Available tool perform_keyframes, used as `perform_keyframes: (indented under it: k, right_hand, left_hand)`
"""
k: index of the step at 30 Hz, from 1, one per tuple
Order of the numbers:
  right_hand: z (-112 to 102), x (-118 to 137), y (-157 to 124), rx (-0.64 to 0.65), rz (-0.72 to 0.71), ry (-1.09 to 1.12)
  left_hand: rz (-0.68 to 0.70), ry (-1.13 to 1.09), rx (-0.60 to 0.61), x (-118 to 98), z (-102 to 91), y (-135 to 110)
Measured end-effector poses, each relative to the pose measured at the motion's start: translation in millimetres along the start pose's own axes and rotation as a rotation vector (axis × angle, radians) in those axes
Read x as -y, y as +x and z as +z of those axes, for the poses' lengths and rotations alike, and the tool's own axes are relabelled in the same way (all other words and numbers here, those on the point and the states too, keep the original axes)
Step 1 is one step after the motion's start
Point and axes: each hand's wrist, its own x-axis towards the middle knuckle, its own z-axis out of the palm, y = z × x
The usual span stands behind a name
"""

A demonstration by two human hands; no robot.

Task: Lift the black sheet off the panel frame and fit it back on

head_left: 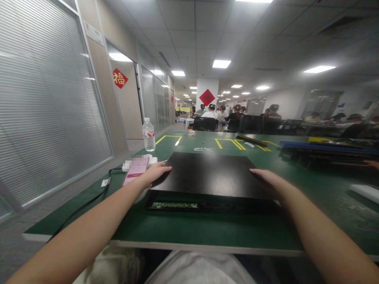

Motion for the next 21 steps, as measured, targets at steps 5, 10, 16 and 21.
perform_keyframes:
  k: [5,10,16,21]
  right_hand:
    - [2.1,1.9,3.3,0.038,0.112,0.025]
    - [2.6,4.0,0.2,0.037,0.111,0.034]
    - [4.0,2.5,-1.2,0.069,0.088,0.006]
    - [5.8,5.4,-1.3,0.074,0.141,0.010]
  left_hand:
    - [-0.016,-0.005,-0.026,-3.6,0.2,-2.5]
    - [-0.039,-0.020,-0.013,-1.6,-2.1,-0.1]
    - [-0.046,0.005,-0.010,-2.1,-1.5,0.3]
    - [-0.037,0.019,-0.029,-2.4,-1.7,0.2]
